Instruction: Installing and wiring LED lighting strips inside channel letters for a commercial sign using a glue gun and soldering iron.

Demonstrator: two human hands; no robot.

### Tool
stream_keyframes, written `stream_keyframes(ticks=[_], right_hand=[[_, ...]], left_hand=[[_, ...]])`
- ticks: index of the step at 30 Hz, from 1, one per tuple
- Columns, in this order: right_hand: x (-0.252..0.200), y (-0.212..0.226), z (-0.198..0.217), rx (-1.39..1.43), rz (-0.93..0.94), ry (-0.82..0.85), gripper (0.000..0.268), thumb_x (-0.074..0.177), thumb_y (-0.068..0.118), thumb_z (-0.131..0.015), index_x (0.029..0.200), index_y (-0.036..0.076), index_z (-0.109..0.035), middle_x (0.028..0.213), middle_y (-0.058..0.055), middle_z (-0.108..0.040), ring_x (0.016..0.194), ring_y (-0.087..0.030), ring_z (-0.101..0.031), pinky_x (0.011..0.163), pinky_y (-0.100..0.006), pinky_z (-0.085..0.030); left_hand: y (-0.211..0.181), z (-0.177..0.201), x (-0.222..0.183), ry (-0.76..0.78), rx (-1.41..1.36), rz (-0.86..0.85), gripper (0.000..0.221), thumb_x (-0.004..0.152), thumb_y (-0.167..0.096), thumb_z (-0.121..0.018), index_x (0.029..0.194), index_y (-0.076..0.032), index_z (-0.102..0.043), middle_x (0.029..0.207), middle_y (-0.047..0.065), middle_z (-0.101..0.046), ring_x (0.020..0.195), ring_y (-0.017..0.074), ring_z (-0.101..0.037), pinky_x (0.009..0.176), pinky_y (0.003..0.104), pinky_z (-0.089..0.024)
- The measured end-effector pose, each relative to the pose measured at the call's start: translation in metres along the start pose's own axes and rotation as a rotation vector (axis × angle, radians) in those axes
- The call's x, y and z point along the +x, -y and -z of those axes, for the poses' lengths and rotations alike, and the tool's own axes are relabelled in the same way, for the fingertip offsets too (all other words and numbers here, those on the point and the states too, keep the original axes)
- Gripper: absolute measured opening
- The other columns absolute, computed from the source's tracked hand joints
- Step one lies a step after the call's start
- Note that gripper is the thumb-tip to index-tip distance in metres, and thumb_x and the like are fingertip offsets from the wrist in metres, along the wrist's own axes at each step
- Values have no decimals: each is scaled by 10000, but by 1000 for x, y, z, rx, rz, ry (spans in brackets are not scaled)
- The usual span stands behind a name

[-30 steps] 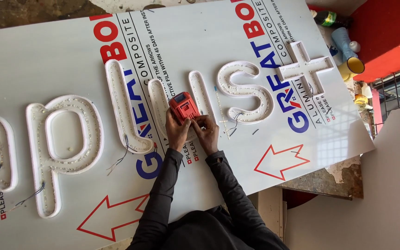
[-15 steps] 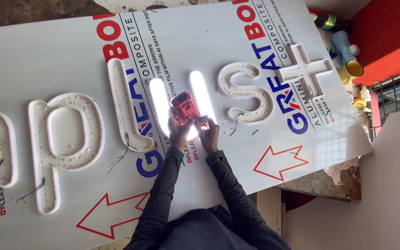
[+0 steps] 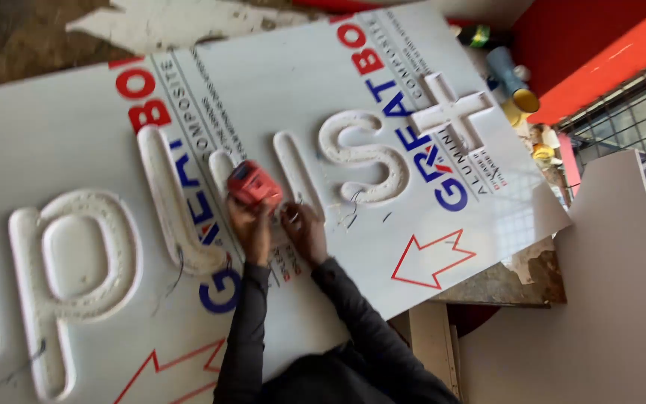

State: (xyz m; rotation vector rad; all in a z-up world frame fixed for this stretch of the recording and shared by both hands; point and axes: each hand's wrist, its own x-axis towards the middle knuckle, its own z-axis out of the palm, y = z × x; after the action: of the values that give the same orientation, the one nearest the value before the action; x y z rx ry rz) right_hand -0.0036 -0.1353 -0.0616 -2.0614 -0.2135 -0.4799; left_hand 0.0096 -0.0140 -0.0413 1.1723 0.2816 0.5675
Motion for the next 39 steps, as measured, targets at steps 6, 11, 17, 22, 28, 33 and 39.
stream_keyframes(ticks=[6,11,17,22,28,33,39], right_hand=[[-11,130,75,13,156,215,359,982,59,-801,1337,16,-760,1260,-253,-802,1203,-495,-759,993,-580,-625],[27,76,177,-98,206,268,410,903,-11,-830,1284,140,-810,1260,-104,-833,1249,-387,-754,1032,-522,-607],[96,7,212,-379,214,792,710,894,159,-914,1536,20,-643,1475,-244,-723,1472,-484,-592,1223,-653,-456],[111,-38,208,-169,403,782,120,1015,177,-834,1079,75,-835,1090,-146,-866,1141,-408,-797,997,-574,-608],[97,-77,200,73,206,545,243,1103,109,-713,1312,143,-833,1124,-108,-870,1117,-358,-832,957,-478,-657],[75,-88,187,32,227,271,311,1027,66,-744,1328,140,-723,1176,-113,-751,1044,-387,-810,888,-508,-669],[59,-117,183,133,94,174,41,1110,94,-749,1140,76,-727,996,-126,-696,854,-391,-785,743,-517,-654]], left_hand=[[-74,25,32,-178,-109,-324,909,1056,-83,-977,1738,-166,-382,1663,203,-492,1562,342,-542,1270,591,-539],[-105,18,23,-148,-67,-254,775,1128,-57,-853,1725,-181,-374,1632,191,-527,1519,332,-587,1200,580,-599],[-79,-59,-20,-104,-303,235,654,1036,-114,-808,1621,-234,-542,1547,112,-656,1392,289,-686,1164,513,-582],[-50,-112,-43,-39,-421,344,722,1039,-117,-767,1702,-153,-484,1582,184,-623,1410,378,-653,1154,560,-562],[16,-139,-41,-48,-397,256,810,1027,-48,-707,1760,-148,-375,1663,185,-474,1488,373,-516,1191,645,-502],[46,-150,-60,-42,-337,174,965,900,35,-685,1778,-166,-338,1653,135,-544,1446,298,-606,1115,504,-593],[58,-169,-68,-65,-185,114,1083,892,126,-803,1819,-109,-293,1820,196,-389,1641,348,-460,1229,559,-536]])
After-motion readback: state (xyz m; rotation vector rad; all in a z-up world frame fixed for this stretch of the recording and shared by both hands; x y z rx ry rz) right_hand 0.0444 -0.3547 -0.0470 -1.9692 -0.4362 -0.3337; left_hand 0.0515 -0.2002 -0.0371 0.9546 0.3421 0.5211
